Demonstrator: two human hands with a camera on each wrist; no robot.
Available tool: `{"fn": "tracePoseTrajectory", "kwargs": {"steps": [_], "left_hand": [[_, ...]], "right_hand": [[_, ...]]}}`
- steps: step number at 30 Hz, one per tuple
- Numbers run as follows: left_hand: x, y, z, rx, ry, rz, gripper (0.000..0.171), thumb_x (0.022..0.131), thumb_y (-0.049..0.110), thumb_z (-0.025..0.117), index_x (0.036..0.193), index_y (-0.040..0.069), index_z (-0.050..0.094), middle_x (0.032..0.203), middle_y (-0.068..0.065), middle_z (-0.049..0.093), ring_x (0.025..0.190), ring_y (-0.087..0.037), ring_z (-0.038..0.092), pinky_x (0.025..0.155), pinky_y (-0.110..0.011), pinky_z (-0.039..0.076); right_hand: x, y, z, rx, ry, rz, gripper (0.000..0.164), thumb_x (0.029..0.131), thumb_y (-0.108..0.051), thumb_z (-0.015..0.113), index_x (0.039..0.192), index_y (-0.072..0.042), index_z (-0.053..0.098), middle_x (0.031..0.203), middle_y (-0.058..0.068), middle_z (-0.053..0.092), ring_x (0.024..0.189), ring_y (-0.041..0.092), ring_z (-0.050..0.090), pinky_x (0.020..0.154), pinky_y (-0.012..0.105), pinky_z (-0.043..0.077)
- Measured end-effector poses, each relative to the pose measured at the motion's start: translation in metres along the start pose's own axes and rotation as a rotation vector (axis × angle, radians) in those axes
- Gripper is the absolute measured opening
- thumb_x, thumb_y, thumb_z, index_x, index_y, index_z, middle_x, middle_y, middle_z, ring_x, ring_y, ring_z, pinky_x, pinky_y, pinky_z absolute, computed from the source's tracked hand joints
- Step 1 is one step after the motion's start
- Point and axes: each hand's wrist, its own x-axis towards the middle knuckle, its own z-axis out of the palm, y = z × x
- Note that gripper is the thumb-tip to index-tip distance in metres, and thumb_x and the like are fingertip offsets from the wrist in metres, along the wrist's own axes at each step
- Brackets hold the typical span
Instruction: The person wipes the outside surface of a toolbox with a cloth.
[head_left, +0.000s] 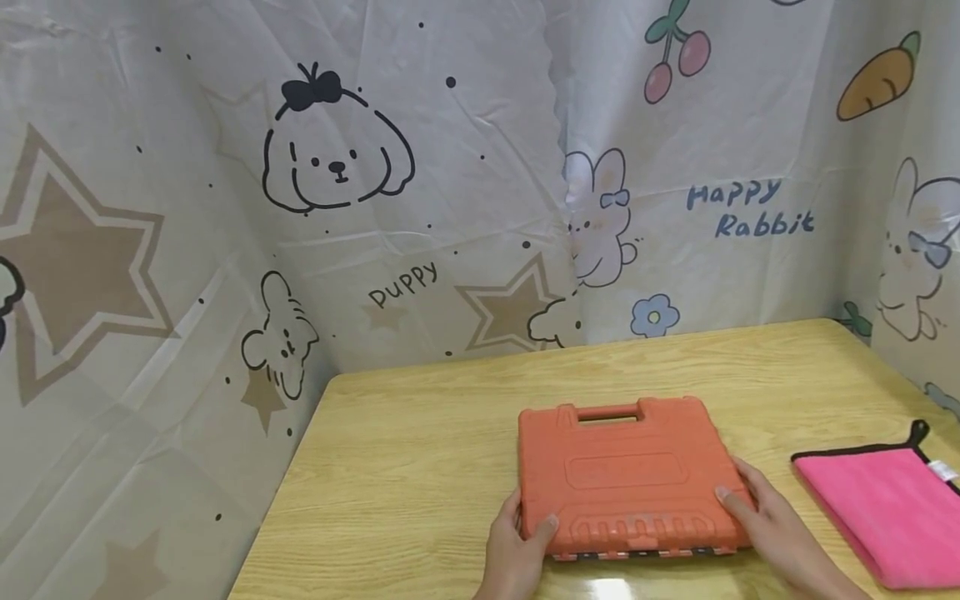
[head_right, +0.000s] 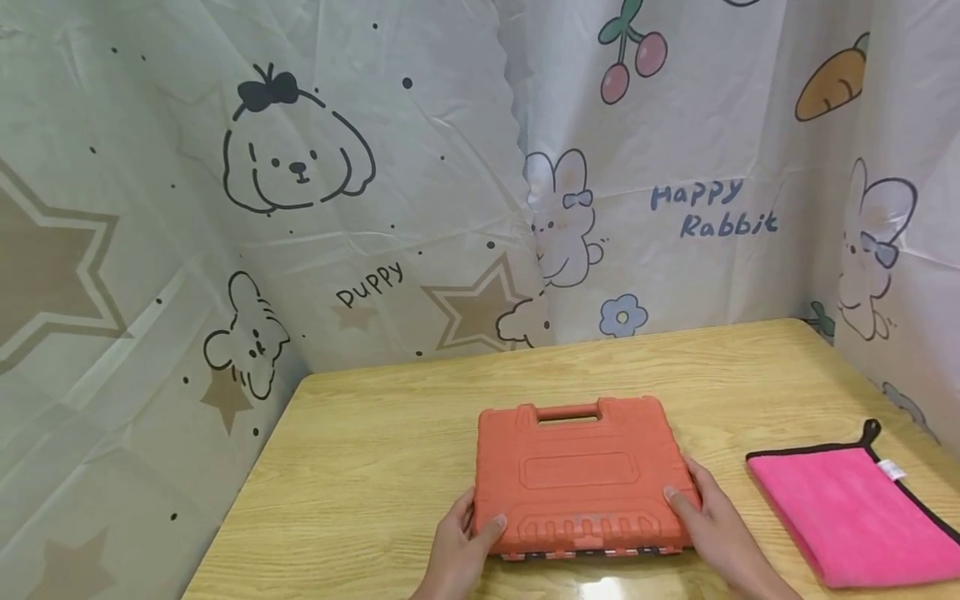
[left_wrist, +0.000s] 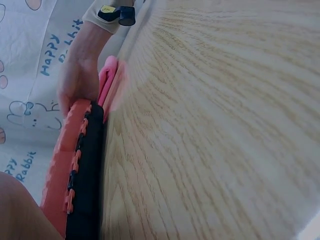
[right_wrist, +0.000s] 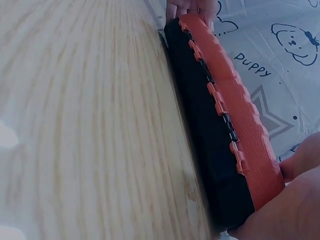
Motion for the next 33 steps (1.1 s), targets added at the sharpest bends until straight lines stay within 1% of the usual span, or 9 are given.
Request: {"fn": "tracePoseTrajectory", "kwargs": {"steps": [6,11,17,21,24,27,29,31,33], "left_hand": [[0.000,-0.001,0.000,-0.024,-0.005,-0.018,0.072,0.095,0.011,0.069,0.146,-0.019,0.028,0.141,-0.035,0.045,0.127,-0.043,0.050,0.099,-0.046,0.049],[0.000,-0.001,0.000,-0.016,0.007,-0.030,0.072,0.094,0.012,0.070,0.146,-0.018,0.029,0.141,-0.035,0.045,0.129,-0.044,0.047,0.100,-0.048,0.048],[0.000,-0.002,0.001,-0.020,0.008,-0.029,0.072,0.094,0.013,0.070,0.145,-0.017,0.029,0.141,-0.036,0.044,0.129,-0.044,0.048,0.100,-0.047,0.048],[0.002,-0.002,0.001,-0.034,0.018,-0.032,0.069,0.094,0.012,0.069,0.144,-0.015,0.030,0.140,-0.036,0.044,0.130,-0.045,0.046,0.101,-0.049,0.047],[0.007,0.000,0.000,-0.038,0.048,-0.029,0.070,0.095,0.014,0.067,0.146,-0.015,0.029,0.144,-0.036,0.039,0.134,-0.048,0.039,0.107,-0.054,0.039],[0.017,0.003,0.000,-0.035,0.070,-0.030,0.074,0.097,0.021,0.064,0.151,-0.012,0.024,0.151,-0.035,0.031,0.139,-0.048,0.031,0.112,-0.056,0.030],[0.026,0.004,0.001,-0.033,0.079,-0.031,0.077,0.100,0.028,0.062,0.153,-0.010,0.021,0.154,-0.033,0.027,0.141,-0.046,0.027,0.114,-0.055,0.026],[0.033,0.002,0.002,-0.037,0.083,-0.033,0.077,0.102,0.032,0.059,0.155,-0.007,0.019,0.156,-0.030,0.025,0.143,-0.044,0.025,0.115,-0.053,0.024],[0.039,0.000,0.004,-0.053,0.074,-0.026,0.076,0.103,0.035,0.056,0.157,-0.003,0.017,0.158,-0.027,0.023,0.145,-0.042,0.023,0.116,-0.053,0.021]], "right_hand": [[0.002,0.003,0.000,-0.018,-0.016,0.012,0.089,0.106,-0.043,0.045,0.154,0.008,-0.009,0.156,0.039,-0.002,0.143,0.055,0.002,0.112,0.067,0.014],[0.004,0.002,-0.002,-0.027,-0.024,0.009,0.091,0.105,-0.047,0.046,0.155,0.007,-0.009,0.156,0.039,-0.004,0.142,0.055,0.000,0.112,0.068,0.012],[0.004,0.002,-0.003,0.021,-0.041,0.036,0.093,0.105,-0.046,0.047,0.155,0.006,-0.011,0.157,0.038,-0.006,0.143,0.054,-0.001,0.113,0.067,0.012],[0.004,0.003,-0.004,0.018,-0.054,0.028,0.093,0.104,-0.046,0.048,0.154,0.008,-0.008,0.156,0.040,0.000,0.142,0.056,0.005,0.112,0.066,0.019],[0.005,0.004,-0.007,-0.042,-0.054,-0.003,0.089,0.105,-0.042,0.048,0.153,0.013,-0.003,0.153,0.043,0.006,0.139,0.058,0.013,0.109,0.064,0.029],[0.007,0.004,-0.010,-0.074,-0.058,-0.021,0.084,0.106,-0.036,0.049,0.151,0.016,0.001,0.151,0.045,0.009,0.137,0.059,0.018,0.105,0.059,0.039],[0.009,0.004,-0.012,-0.065,-0.073,-0.025,0.082,0.107,-0.032,0.049,0.150,0.018,0.001,0.150,0.046,0.009,0.136,0.060,0.020,0.100,0.055,0.046],[0.010,0.004,-0.015,-0.067,-0.080,-0.027,0.080,0.106,-0.030,0.050,0.150,0.018,0.003,0.150,0.046,0.010,0.136,0.060,0.020,0.097,0.052,0.049],[0.010,0.004,-0.017,-0.091,-0.087,-0.032,0.080,0.106,-0.032,0.049,0.150,0.018,0.005,0.150,0.045,0.011,0.136,0.059,0.021,0.098,0.053,0.048]]}}
